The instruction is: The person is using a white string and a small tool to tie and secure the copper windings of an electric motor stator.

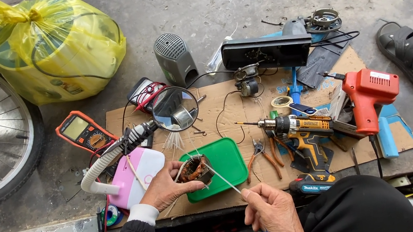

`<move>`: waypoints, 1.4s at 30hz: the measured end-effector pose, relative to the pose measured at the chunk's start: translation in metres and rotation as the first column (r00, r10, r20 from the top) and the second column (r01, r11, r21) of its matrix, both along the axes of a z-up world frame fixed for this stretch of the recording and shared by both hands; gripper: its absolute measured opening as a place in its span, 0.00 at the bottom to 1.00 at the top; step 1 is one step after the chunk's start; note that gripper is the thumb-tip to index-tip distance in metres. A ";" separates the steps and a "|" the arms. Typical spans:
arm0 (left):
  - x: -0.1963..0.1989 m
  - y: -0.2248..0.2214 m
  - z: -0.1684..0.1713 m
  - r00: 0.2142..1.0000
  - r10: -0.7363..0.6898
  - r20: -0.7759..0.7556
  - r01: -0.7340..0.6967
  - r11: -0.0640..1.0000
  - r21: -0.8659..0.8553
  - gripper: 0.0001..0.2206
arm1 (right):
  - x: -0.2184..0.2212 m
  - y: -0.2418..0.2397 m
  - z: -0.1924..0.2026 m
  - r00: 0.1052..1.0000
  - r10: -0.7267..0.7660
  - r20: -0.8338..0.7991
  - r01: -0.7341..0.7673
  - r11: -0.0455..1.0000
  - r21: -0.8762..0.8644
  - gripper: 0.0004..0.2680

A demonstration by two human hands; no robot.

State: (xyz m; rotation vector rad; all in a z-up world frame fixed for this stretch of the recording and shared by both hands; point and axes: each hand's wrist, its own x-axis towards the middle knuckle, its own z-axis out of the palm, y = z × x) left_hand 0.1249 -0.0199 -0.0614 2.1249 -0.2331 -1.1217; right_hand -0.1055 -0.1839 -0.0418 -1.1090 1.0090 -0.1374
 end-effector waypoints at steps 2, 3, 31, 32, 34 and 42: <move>0.000 -0.001 0.000 1.000 -0.003 0.010 0.002 1.000 0.014 0.42 | 0.000 0.000 -0.001 1.000 -0.004 0.006 0.004 1.000 0.002 0.11; 0.001 -0.001 0.000 1.000 0.004 0.004 -0.004 1.000 -0.001 0.42 | 0.000 0.000 -0.001 1.000 -0.006 0.006 0.006 1.000 0.002 0.11; -0.030 0.004 -0.020 0.936 -0.107 0.336 0.092 0.994 0.063 0.39 | 0.008 0.007 0.017 0.986 0.123 -0.115 -0.141 0.976 -0.167 0.12; -0.036 0.004 -0.026 0.936 -0.105 0.337 0.089 0.994 0.062 0.39 | 0.008 0.008 0.018 0.985 0.125 -0.115 -0.144 0.975 -0.168 0.12; -0.048 0.003 -0.038 0.845 -0.155 0.512 0.065 0.980 0.190 0.40 | 0.008 0.010 0.020 0.969 0.182 -0.169 -0.214 0.957 -0.197 0.13; -0.059 0.004 -0.048 0.849 -0.037 0.527 0.024 0.999 0.031 0.40 | 0.016 0.014 0.039 0.937 0.229 -0.265 -0.280 0.944 -0.176 0.12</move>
